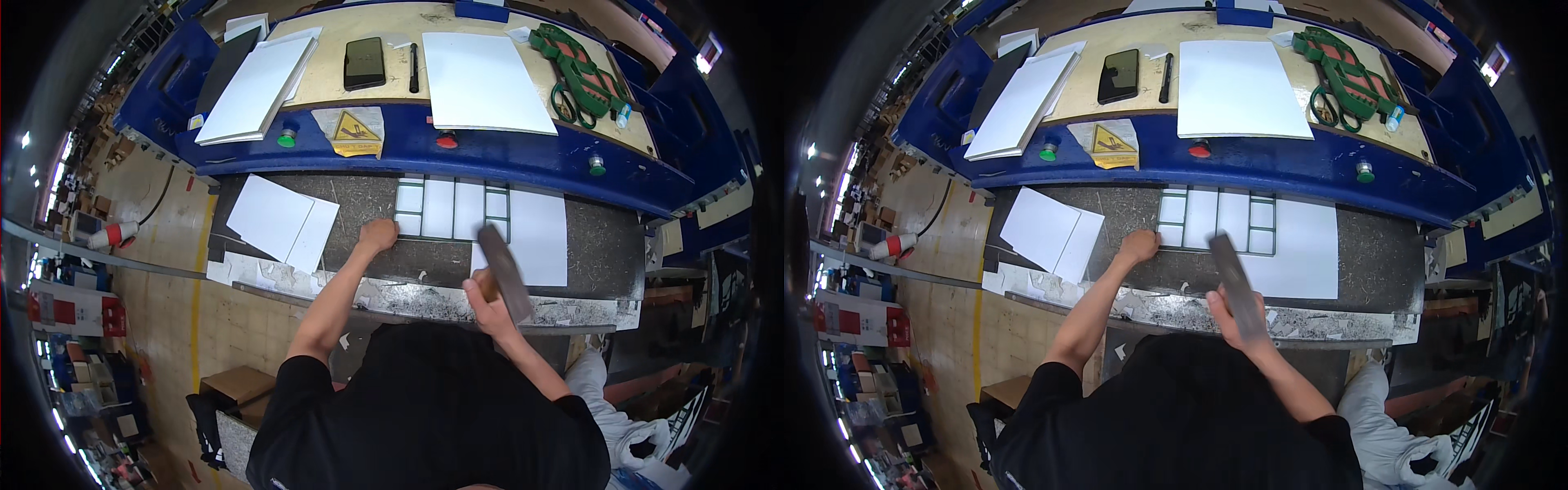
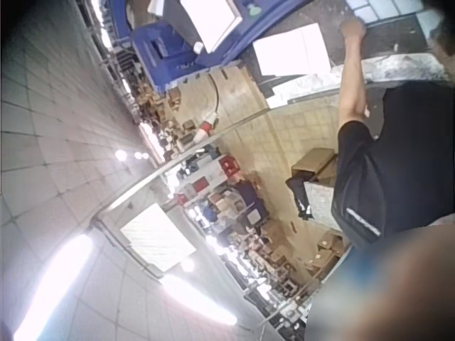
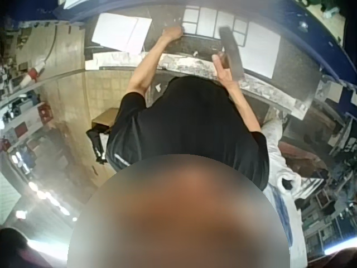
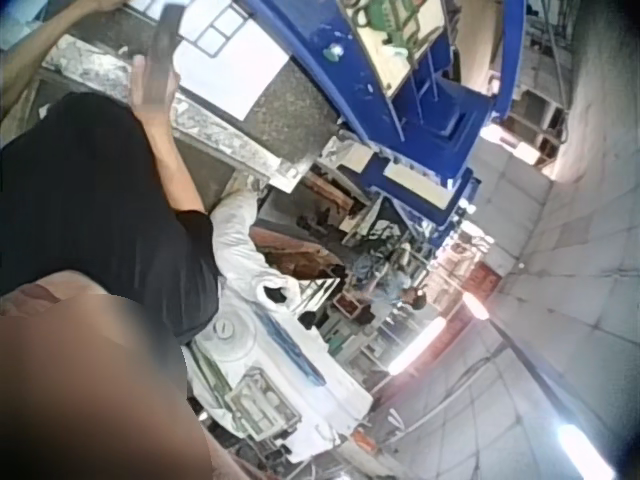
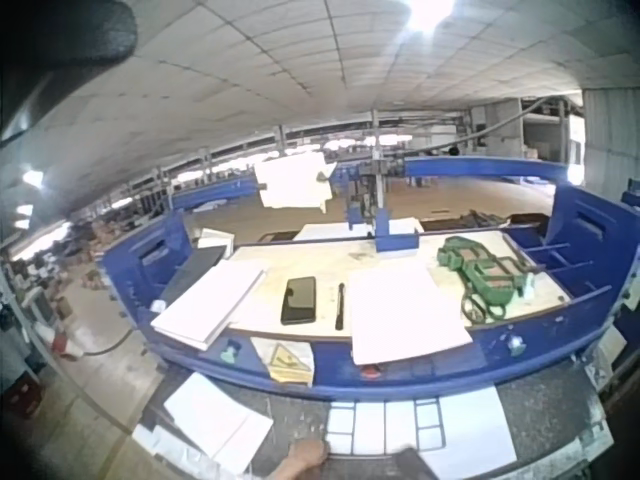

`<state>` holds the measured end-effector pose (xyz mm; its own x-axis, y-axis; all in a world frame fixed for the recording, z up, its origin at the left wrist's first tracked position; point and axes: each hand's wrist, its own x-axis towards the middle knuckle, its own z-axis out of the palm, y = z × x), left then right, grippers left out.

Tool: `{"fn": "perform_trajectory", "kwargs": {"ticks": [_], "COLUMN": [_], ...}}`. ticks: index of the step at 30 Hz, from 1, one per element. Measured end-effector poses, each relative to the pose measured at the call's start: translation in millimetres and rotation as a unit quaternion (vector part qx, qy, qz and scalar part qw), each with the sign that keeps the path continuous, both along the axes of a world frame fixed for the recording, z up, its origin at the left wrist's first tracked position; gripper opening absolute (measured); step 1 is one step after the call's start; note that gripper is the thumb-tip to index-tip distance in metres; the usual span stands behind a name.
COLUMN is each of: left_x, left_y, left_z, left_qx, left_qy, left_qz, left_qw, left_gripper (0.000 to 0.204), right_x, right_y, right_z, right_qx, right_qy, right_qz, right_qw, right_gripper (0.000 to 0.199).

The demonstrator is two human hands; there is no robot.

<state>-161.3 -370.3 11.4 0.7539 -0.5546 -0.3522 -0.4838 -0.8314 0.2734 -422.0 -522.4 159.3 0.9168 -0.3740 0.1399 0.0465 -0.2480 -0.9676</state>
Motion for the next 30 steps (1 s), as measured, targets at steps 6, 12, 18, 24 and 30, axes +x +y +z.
{"fn": "perform_trajectory", "kwargs": {"ticks": [6,12,18,24,30], "left_x": [0,1,-1,-6,0], "left_y": [7,10,4,6,5], "left_z": [-8,-8,-2,2,-7], "left_qx": [0.029,0.030,0.025,0.027,0.036], "left_qy": [0.001,0.016,0.007,-0.002,0.013], "left_qz": [-0.008,0.006,0.003,0.032,0.035], "left_qw": [1.000,0.999,1.000,0.999,0.999], "left_gripper": [0.049,0.048,0.048,0.044,0.045], "right_x": [-37,-18,-8,-4,-12], "right_y": [-12,-3,-10,-15,-16], "right_z": [-177,-56,-128,-55,-112], "right_qx": [-0.122,-0.118,-0.054,-0.120,-0.004], "right_qy": [0.421,0.273,0.275,0.192,0.364], "right_qz": [0.063,0.128,0.061,0.214,0.098], "right_qw": [0.897,0.946,0.958,0.950,0.926], "right_gripper": [0.041,0.029,0.023,0.023,0.026]}}
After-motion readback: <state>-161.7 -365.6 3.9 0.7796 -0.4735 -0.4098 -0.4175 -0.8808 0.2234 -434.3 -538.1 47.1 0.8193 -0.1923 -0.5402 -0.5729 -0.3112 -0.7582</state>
